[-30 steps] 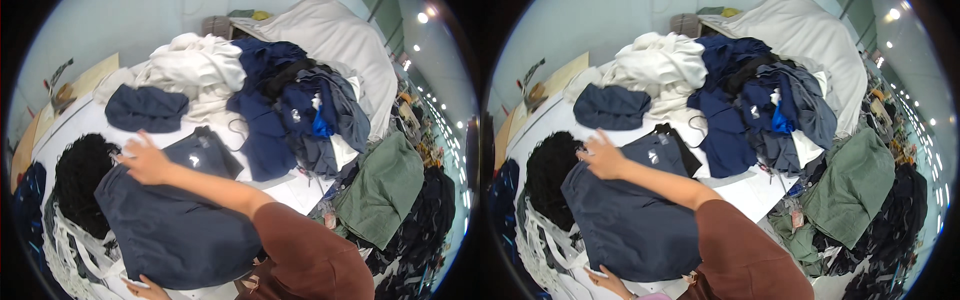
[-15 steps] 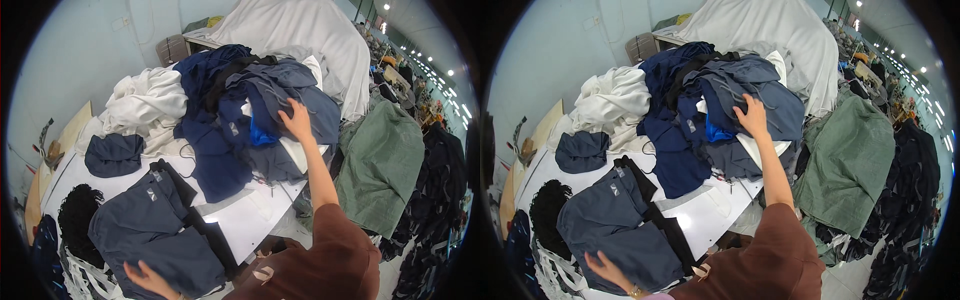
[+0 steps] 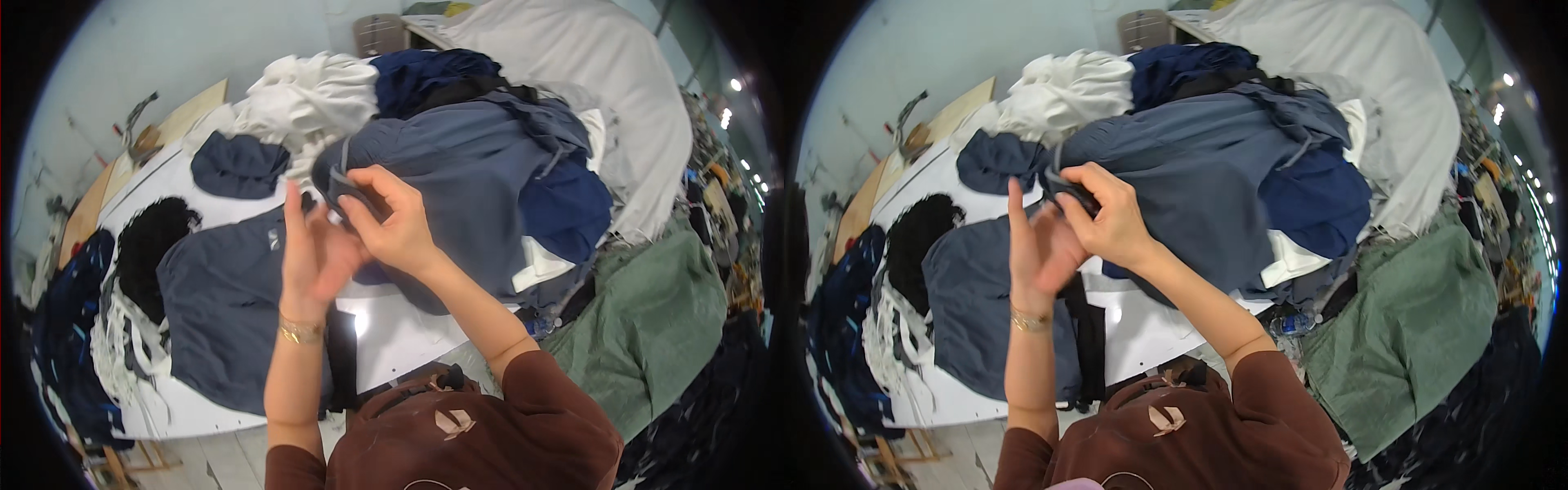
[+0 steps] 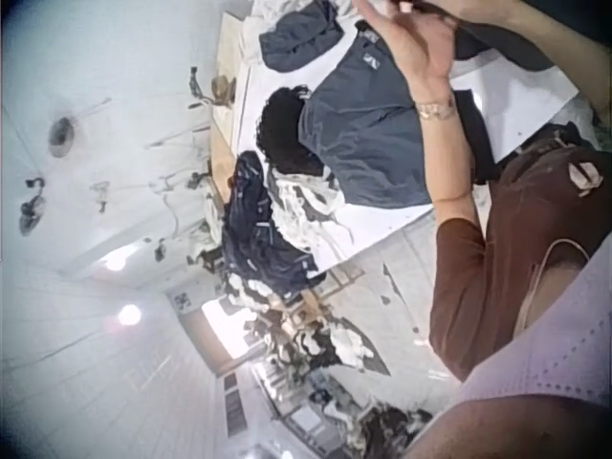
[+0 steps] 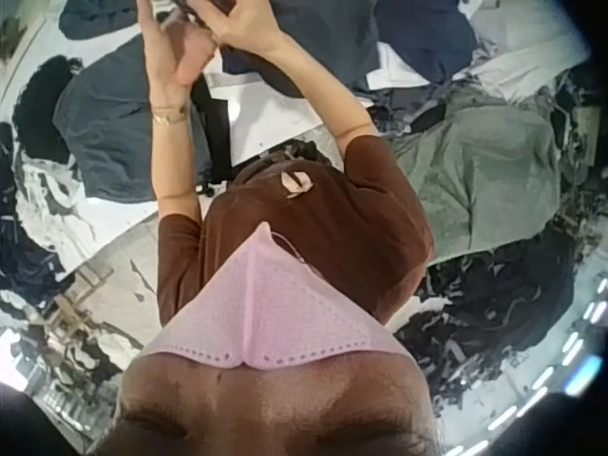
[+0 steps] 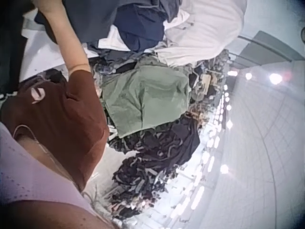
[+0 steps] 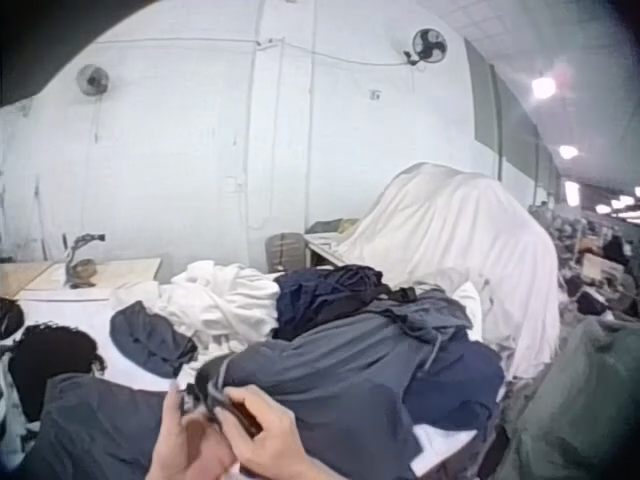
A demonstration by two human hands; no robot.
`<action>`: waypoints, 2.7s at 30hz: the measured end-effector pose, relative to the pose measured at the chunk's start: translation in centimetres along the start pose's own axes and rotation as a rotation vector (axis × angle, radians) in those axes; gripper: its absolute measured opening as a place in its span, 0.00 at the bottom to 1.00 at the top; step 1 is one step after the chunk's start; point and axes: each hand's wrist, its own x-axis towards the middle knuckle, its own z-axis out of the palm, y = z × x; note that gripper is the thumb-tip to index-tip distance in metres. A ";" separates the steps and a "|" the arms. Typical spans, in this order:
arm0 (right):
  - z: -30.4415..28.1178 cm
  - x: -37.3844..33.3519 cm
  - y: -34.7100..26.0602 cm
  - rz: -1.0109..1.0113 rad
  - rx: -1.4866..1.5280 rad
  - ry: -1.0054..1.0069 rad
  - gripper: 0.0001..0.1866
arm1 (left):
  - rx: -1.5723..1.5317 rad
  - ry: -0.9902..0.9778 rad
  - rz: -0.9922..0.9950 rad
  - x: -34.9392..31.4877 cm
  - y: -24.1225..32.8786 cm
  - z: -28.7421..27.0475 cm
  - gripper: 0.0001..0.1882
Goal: Inspecting and sorting various garments on a large work table in a textile environment.
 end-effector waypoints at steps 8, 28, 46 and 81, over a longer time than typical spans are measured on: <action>0.1 -2.2 -3.5 -0.275 0.251 -0.427 0.06 | 0.792 0.328 0.955 -5.4 5.6 2.8 0.27; 13.0 -17.7 7.7 0.678 0.311 -0.704 0.23 | 1.725 1.047 0.670 -15.8 1.8 -11.8 0.10; 16.9 -11.4 3.8 0.499 0.766 -0.921 0.06 | 1.995 1.195 0.409 -18.2 -0.3 -10.9 0.30; 8.6 -14.5 10.9 -0.152 -0.085 -1.297 0.28 | 1.881 1.394 0.023 -21.6 -4.8 -14.6 0.47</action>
